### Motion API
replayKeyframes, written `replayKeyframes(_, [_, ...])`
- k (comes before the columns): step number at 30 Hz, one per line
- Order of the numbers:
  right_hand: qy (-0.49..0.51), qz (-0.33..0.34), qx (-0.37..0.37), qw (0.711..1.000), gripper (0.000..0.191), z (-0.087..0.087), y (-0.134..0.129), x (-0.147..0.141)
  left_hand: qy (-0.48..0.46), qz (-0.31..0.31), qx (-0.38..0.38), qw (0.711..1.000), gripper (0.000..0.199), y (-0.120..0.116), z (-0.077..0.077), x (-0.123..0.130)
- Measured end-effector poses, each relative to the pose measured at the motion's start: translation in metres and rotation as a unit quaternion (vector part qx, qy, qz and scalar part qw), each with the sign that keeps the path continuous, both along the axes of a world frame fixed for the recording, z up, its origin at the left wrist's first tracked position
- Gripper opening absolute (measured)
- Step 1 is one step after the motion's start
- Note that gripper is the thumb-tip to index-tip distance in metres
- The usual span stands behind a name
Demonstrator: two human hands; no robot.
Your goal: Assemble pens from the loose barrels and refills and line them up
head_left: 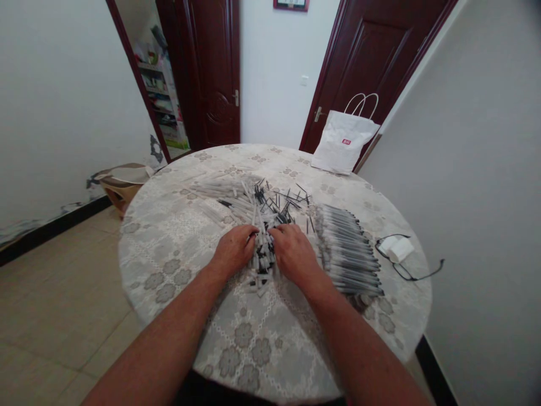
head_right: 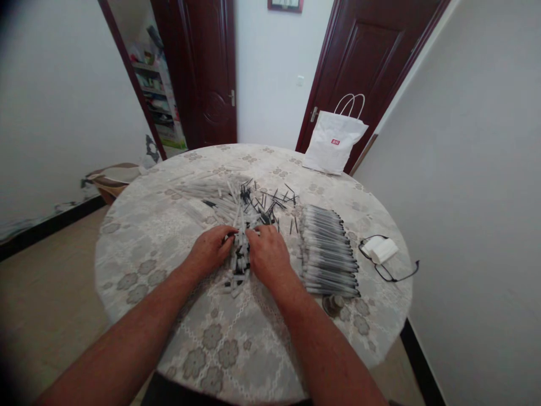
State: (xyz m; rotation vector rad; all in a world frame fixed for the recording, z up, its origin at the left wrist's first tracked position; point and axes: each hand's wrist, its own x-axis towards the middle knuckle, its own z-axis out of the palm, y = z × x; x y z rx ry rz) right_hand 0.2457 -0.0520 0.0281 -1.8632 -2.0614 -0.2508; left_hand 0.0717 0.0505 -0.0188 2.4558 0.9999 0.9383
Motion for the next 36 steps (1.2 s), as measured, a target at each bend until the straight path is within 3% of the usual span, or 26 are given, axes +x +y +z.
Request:
replayKeyframes(3, [-0.025, 0.008, -0.013, 1.000, 0.042, -0.016, 0.009, -0.018, -0.020, 0.033, 0.000, 0.999, 0.026, 0.002, 0.000, 0.000])
replayKeyframes(7, [-0.033, 0.000, -0.008, 0.999, 0.034, -0.027, 0.017, -0.023, -0.042, 0.039, -0.013, 0.998, 0.025, 0.003, 0.000, 0.000])
replayKeyframes(15, [-0.020, -0.011, 0.015, 1.000, 0.022, -0.024, 0.016, -0.017, -0.044, 0.025, -0.024, 0.998, 0.035, 0.000, 0.002, 0.000])
replayKeyframes(19, [0.023, 0.012, 0.069, 0.997, 0.019, -0.020, 0.011, -0.020, -0.045, 0.017, -0.004, 0.999, 0.041, 0.000, 0.000, -0.001])
replayKeyframes(25, [0.113, 0.080, 0.164, 0.977, 0.023, -0.020, 0.011, -0.017, -0.020, 0.046, 0.036, 0.998, 0.026, 0.002, -0.001, -0.001])
replayKeyframes(27, [0.134, 0.049, 0.188, 0.972, 0.031, -0.024, 0.015, -0.005, -0.036, 0.060, 0.041, 0.997, 0.025, 0.002, 0.001, -0.001])
replayKeyframes(29, [0.127, -0.027, 0.189, 0.973, 0.034, -0.028, 0.018, 0.011, -0.065, 0.071, 0.042, 0.994, 0.025, 0.002, 0.004, 0.000])
replayKeyframes(33, [0.045, -0.158, 0.070, 0.984, 0.029, -0.037, 0.024, 0.040, -0.124, 0.083, 0.028, 0.988, 0.024, 0.003, 0.010, 0.000])
replayKeyframes(36, [0.003, -0.212, -0.017, 0.977, 0.025, -0.040, 0.026, 0.047, -0.147, 0.112, 0.006, 0.983, 0.026, 0.008, 0.013, -0.004])
